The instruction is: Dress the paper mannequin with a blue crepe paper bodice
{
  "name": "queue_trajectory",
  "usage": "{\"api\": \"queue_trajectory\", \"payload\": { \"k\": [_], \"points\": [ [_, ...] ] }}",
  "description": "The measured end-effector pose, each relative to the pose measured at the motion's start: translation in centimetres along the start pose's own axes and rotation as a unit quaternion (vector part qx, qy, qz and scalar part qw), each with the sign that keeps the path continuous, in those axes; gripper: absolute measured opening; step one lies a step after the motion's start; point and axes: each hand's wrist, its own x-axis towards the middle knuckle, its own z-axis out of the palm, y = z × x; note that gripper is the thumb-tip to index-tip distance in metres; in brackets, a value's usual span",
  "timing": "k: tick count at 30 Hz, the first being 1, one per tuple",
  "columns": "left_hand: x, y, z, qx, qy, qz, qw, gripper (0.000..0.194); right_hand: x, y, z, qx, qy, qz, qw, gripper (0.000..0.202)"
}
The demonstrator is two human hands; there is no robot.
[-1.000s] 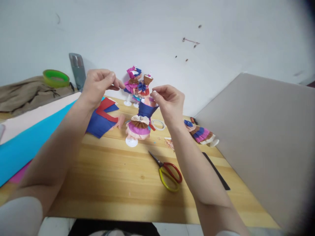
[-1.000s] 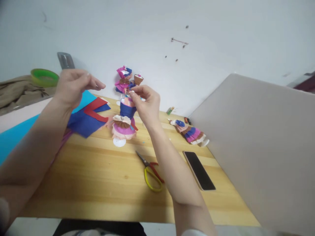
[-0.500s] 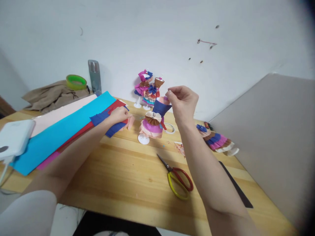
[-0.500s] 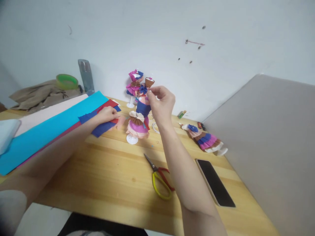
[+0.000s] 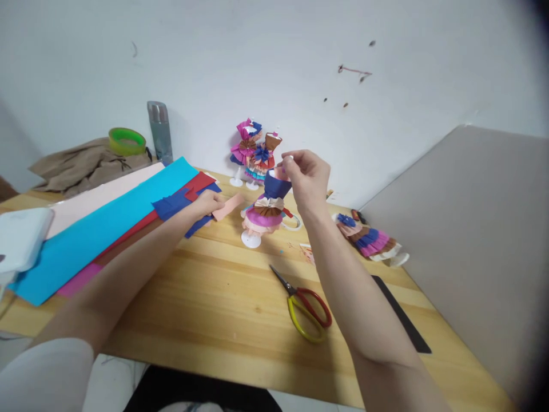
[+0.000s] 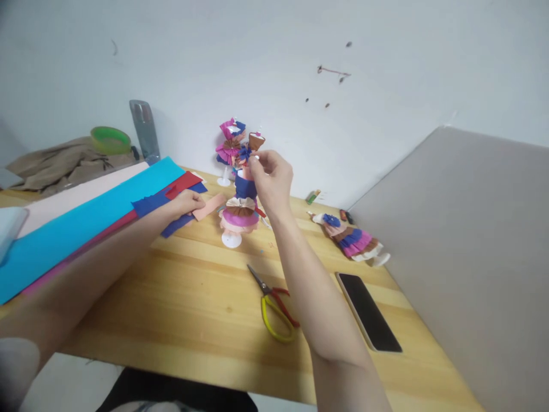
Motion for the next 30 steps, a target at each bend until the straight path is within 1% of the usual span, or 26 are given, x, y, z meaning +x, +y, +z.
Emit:
{"api": "queue_trajectory", "payload": {
  "k": [2, 4, 7, 9, 12, 15, 17, 18, 19, 21, 23, 26, 28, 30],
  "points": [
    [-0.1, -0.3, 0.1, -0.017, -0.011, 0.002, 1.0, 0.012, -0.2, 0.0, -0.1, 0.008, -0.012, 0.013, 1.0, 0.029],
    [-0.2, -0.7, 0.4, -0.018, -0.023, 0.005, 1.0, 0.01, -0.4, 0.1, -0.3, 0.008, -0.024, 0.01, 1.0, 0.035],
    [-0.3, -1.3, 1.0, 0.007, -0.04, 0.017, 0.999, 0.011, -0.6, 0.2, -0.9, -0.008, -0.041, -0.02, 0.999, 0.044],
    [-0.4, -1.5, 1.2, 0.038, -0.038, 0.034, 0.998, 0.017, -0.7, 0.5, -1.3, -0.029, -0.05, -0.041, 0.997, 0.048],
    [-0.6, -1.6, 0.8, 0.101, 0.001, 0.065, 0.993, 0.025, -0.9, 0.9, -2.1, -0.056, -0.044, -0.063, 0.995, 0.05],
    [-0.7, -1.7, -0.7, 0.176, 0.073, 0.078, 0.979, 0.021, -2.0, 1.3, -3.1, -0.067, -0.005, -0.069, 0.995, 0.046],
    [-0.7, -2.1, -1.6, 0.222, 0.106, 0.08, 0.966, 0.024, -3.4, 1.6, -4.0, -0.071, 0.037, -0.06, 0.995, 0.041],
    [-0.6, -2.3, -2.0, 0.243, 0.112, 0.081, 0.96, 0.025, -4.3, 1.7, -4.5, -0.073, 0.056, -0.051, 0.994, 0.039],
    [-0.6, -2.7, -2.3, 0.262, 0.111, 0.081, 0.955, 0.027, -5.3, 1.9, -5.0, -0.076, 0.07, -0.041, 0.994, 0.037],
    [-0.5, -3.5, -2.4, 0.29, 0.101, 0.079, 0.948, 0.026, -7.5, 2.3, -5.8, -0.085, 0.078, -0.019, 0.993, 0.034],
    [-0.4, -4.1, -2.3, 0.308, 0.094, 0.074, 0.944, 0.022, -9.6, 2.8, -6.2, -0.09, 0.077, 0.008, 0.993, 0.032],
    [-0.3, -4.5, -1.9, 0.319, 0.098, 0.071, 0.94, 0.022, -12.4, 3.6, -6.4, -0.102, 0.047, 0.038, 0.993, 0.03],
    [-0.3, -4.5, -1.9, 0.321, 0.108, 0.076, 0.938, 0.023, -13.9, 4.1, -6.3, -0.114, 0.023, 0.032, 0.993, 0.028],
    [-0.3, -4.4, -2.0, 0.324, 0.123, 0.082, 0.934, 0.027, -15.0, 4.5, -6.2, -0.136, 0.002, 0.003, 0.991, 0.026]
  ]
}}
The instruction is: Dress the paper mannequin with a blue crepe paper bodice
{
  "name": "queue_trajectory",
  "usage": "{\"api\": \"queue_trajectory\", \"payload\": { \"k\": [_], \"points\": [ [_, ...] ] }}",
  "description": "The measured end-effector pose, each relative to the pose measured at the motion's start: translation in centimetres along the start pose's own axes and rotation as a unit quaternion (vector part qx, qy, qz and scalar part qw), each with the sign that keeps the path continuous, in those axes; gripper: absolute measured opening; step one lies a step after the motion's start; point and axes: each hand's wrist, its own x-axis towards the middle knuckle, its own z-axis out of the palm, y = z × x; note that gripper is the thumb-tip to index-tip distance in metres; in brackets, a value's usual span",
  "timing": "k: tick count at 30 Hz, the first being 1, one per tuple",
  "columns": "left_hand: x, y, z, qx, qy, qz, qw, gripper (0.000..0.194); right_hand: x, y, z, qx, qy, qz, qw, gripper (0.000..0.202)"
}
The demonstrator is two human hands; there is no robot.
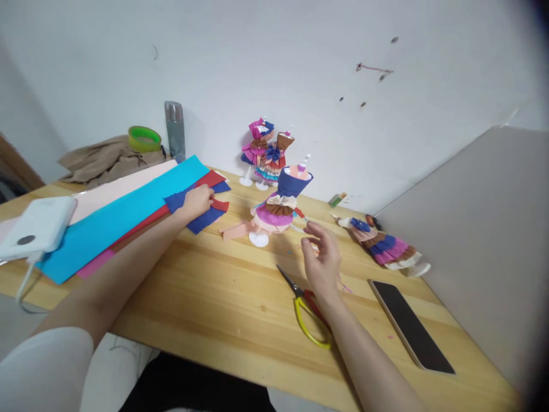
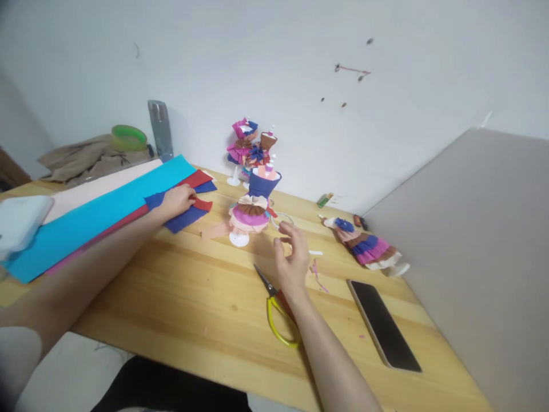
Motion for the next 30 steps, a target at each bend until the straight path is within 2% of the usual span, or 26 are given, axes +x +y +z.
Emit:
{"api": "queue_trajectory", "payload": {
  "k": [3, 7, 10, 13, 15, 18, 19, 20, 21, 22, 23, 25, 27, 28, 30],
  "points": [
    [-0.1, -0.1, 0.1, 0.009, 0.007, -0.002, 1.0, 0.032, -1.1, 0.5, 0.2, -0.049, -0.028, -0.081, 0.995, 0.028],
    [-0.5, 0.0, 0.7, 0.017, -0.01, 0.001, 1.0, 0.026, -2.0, 0.4, 0.4, -0.09, -0.075, -0.19, 0.975, 0.037],
    [-0.6, 0.4, 1.0, 0.014, 0.003, 0.004, 1.0, 0.027, -2.6, -0.1, 0.6, -0.102, -0.12, -0.219, 0.963, 0.042],
    [-0.8, 0.8, 0.5, 0.001, 0.038, 0.002, 0.999, 0.028, -3.0, -0.6, 0.7, -0.093, -0.143, -0.226, 0.959, 0.042],
    [-1.0, 1.4, -0.7, -0.012, 0.076, -0.007, 0.997, 0.029, -3.0, -1.0, 0.6, -0.081, -0.146, -0.222, 0.961, 0.04],
    [-2.0, 3.3, -3.7, -0.054, 0.17, -0.027, 0.984, 0.032, -3.0, -1.9, 0.3, -0.062, -0.139, -0.211, 0.966, 0.039],
    [-2.7, 4.2, -4.9, -0.138, 0.241, -0.032, 0.96, 0.028, -2.9, -2.3, 0.1, -0.05, -0.133, -0.199, 0.97, 0.039],
    [-3.5, 5.3, -6.0, -0.237, 0.278, -0.009, 0.931, 0.022, -2.8, -2.7, -0.2, -0.031, -0.126, -0.181, 0.975, 0.039],
    [-4.5, 6.5, -7.0, -0.337, 0.274, 0.027, 0.9, 0.017, -2.6, -3.2, -0.4, -0.001, -0.124, -0.154, 0.98, 0.04],
    [-5.7, 7.7, -7.8, -0.431, 0.23, 0.067, 0.87, 0.014, -2.5, -3.6, -0.7, 0.043, -0.124, -0.119, 0.984, 0.041],
    [-6.9, 9.0, -8.3, -0.511, 0.153, 0.106, 0.839, 0.014, -2.3, -4.0, -0.9, 0.1, -0.129, -0.079, 0.983, 0.042],
    [-9.3, 11.2, -8.4, -0.614, -0.004, 0.162, 0.773, 0.025, -2.0, -4.8, -1.3, 0.221, -0.153, 0.005, 0.963, 0.051],
    [-11.0, 12.9, -7.4, -0.667, -0.158, 0.179, 0.706, 0.032, -1.8, -5.4, -1.5, 0.308, -0.185, 0.078, 0.93, 0.06],
    [-11.6, 13.5, -6.6, -0.676, -0.215, 0.184, 0.68, 0.032, -1.8, -5.6, -1.5, 0.328, -0.198, 0.108, 0.917, 0.06],
    [-12.0, 14.3, -4.9, -0.672, -0.274, 0.179, 0.664, 0.027, -1.8, -5.8, -1.3, 0.334, -0.207, 0.164, 0.905, 0.05]
  ]
}}
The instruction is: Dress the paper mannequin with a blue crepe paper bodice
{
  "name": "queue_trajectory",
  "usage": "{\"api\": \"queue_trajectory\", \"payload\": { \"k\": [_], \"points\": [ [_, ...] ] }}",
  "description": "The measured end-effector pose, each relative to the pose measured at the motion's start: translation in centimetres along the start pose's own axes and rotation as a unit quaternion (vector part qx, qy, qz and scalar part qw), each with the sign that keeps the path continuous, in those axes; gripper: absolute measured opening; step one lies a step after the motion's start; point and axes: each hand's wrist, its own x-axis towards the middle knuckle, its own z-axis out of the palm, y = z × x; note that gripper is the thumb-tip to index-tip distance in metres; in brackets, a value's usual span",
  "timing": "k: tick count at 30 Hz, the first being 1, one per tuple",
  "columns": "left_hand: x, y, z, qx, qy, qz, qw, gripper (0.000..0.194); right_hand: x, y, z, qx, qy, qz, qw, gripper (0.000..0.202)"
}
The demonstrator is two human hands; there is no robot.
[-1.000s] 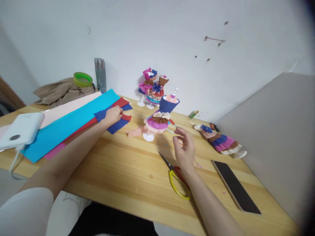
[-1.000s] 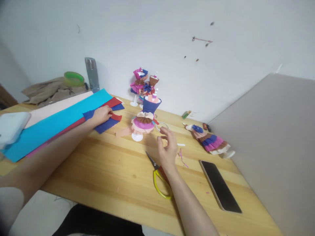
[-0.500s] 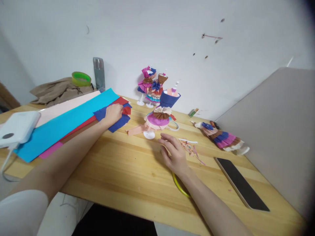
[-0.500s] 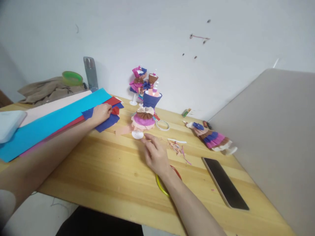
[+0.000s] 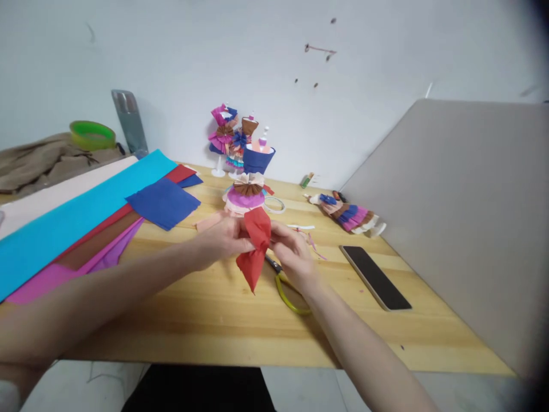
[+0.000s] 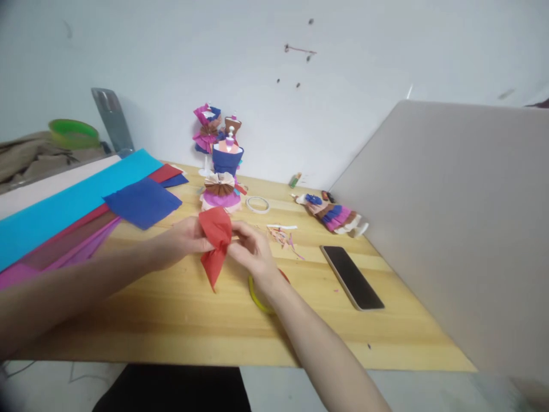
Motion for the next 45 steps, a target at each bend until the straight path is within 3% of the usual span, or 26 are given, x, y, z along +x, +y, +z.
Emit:
{"api": "queue_trajectory", "payload": {
  "k": [3, 6, 10, 15, 21, 25, 29, 32, 35, 40, 45],
  "points": [
    [0.7, -2.1, -0.1, 0.004, -0.002, -0.048, 0.999, 0.023, 0.1, 0.4, 0.3, 0.038, 0.057, 0.064, 0.996, 0.033],
    [1.0, -3.0, -0.4, -0.02, 0.025, -0.084, 0.996, 0.03, 0.4, 0.9, 0.5, 0.101, 0.104, 0.096, 0.985, 0.031],
    [1.2, -3.4, -0.5, -0.039, 0.046, -0.098, 0.993, 0.04, 0.8, 1.1, 0.5, 0.125, 0.159, 0.096, 0.975, 0.034],
    [1.3, -4.1, -0.6, 0.038, 0.041, -0.13, 0.99, 0.028, 1.0, 1.2, 0.2, 0.157, 0.175, 0.107, 0.966, 0.032],
    [1.5, -3.5, -1.0, 0.035, 0.035, -0.184, 0.982, 0.02, 1.4, 1.1, -1.3, 0.152, 0.228, 0.099, 0.957, 0.028],
    [1.6, -2.6, -2.2, 0.108, 0.035, -0.212, 0.971, 0.018, 1.7, 0.9, -2.3, 0.099, 0.182, 0.126, 0.97, 0.031],
    [1.5, -2.3, -3.4, 0.237, 0.029, -0.177, 0.955, 0.024, 1.8, 1.2, -2.7, 0.021, 0.122, 0.158, 0.98, 0.03],
    [1.3, -2.3, -3.8, 0.277, 0.036, -0.152, 0.948, 0.029, 1.8, 1.6, -2.7, -0.005, 0.127, 0.153, 0.98, 0.029],
    [1.1, -2.1, -3.9, 0.271, 0.041, -0.146, 0.951, 0.026, 1.8, 1.9, -2.9, -0.016, 0.145, 0.138, 0.98, 0.027],
    [1.0, -1.8, -4.5, 0.175, 0.026, -0.179, 0.968, 0.019, 1.9, 2.0, -3.4, -0.024, 0.156, 0.132, 0.979, 0.03],
    [1.2, -2.0, -5.2, 0.148, 0.057, -0.194, 0.968, 0.024, 1.8, 2.1, -3.2, 0.012, 0.112, 0.178, 0.978, 0.036]
  ]
}}
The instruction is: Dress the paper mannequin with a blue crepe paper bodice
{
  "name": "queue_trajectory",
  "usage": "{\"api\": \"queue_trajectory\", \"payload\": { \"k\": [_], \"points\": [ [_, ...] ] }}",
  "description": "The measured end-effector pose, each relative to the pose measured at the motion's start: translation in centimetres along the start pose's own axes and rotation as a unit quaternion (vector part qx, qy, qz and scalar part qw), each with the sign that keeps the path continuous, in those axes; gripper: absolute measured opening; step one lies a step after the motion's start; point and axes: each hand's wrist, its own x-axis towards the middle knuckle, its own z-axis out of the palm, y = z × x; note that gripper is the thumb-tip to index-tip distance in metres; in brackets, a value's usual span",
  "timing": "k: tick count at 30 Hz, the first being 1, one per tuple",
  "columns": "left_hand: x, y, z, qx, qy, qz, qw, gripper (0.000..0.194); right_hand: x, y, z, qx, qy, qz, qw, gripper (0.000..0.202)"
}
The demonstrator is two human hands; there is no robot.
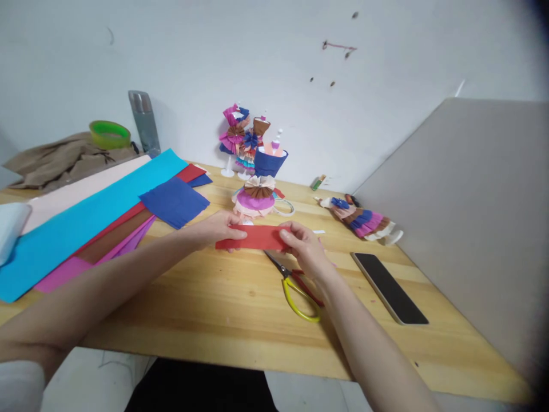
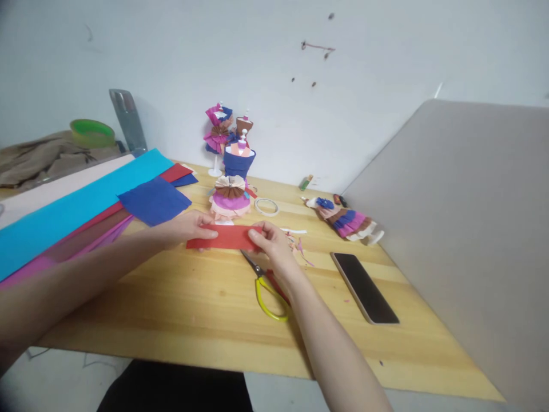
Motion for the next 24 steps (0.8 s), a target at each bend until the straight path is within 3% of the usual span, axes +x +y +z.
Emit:
{"api": "queue_trajectory", "payload": {
  "k": [5, 14, 24],
  "points": [
    [0.0, 0.3, -0.3, -0.026, 0.004, -0.014, 1.0, 0.03, 0.6, 0.4, -0.4, -0.012, -0.003, 0.006, 1.0, 0.037],
    [0.1, 0.5, -1.5, -0.075, 0.001, 0.004, 0.997, 0.036, 0.9, 0.0, -1.0, 0.058, 0.016, -0.007, 0.998, 0.035],
    [1.1, -1.1, -1.9, -0.247, 0.017, 0.012, 0.969, 0.044, 1.4, -0.1, -2.2, 0.155, 0.019, 0.022, 0.987, 0.023]
  ]
}}
